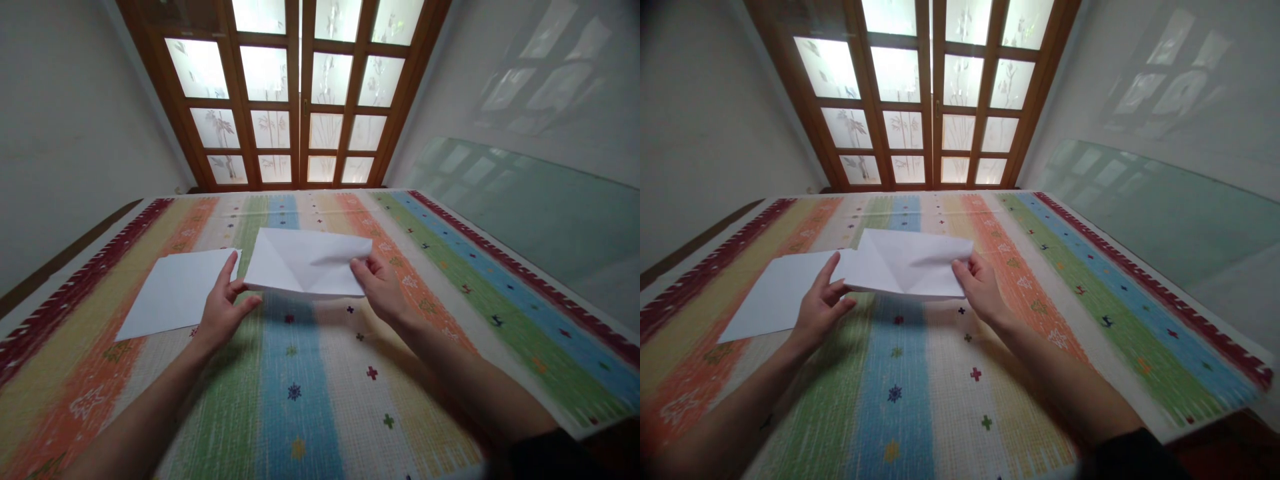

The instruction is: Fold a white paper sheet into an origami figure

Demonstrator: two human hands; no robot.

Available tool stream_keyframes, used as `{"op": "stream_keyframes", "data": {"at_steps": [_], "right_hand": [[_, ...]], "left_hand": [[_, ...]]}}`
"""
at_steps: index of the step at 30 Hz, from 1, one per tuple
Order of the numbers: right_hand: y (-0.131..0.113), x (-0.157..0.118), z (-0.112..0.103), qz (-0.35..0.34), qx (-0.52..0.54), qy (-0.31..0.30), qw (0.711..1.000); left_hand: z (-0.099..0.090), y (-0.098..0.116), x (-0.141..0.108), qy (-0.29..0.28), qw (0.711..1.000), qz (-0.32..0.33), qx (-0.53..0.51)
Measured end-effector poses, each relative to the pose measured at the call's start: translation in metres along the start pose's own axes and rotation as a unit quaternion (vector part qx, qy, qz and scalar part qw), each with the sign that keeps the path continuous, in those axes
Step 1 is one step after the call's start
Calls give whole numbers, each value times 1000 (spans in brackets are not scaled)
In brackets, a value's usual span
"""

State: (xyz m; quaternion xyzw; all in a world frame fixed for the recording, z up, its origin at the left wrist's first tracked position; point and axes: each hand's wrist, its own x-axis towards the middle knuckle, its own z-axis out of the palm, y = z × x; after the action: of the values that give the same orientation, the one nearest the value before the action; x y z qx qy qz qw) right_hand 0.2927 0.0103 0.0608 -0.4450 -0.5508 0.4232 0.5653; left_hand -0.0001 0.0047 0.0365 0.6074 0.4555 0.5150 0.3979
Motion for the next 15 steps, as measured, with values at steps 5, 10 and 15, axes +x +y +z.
{"op": "stream_keyframes", "data": {"at_steps": [5,10,15], "right_hand": [[0,18,1,28,67,26,997],[4,16,-2,120,118,-8,986],[10,6,2,172,125,-35,976]], "left_hand": [[24,24,8,36,990,-78,-111],[32,21,9,80,985,-83,-132],[32,10,7,102,988,-65,-95]]}}
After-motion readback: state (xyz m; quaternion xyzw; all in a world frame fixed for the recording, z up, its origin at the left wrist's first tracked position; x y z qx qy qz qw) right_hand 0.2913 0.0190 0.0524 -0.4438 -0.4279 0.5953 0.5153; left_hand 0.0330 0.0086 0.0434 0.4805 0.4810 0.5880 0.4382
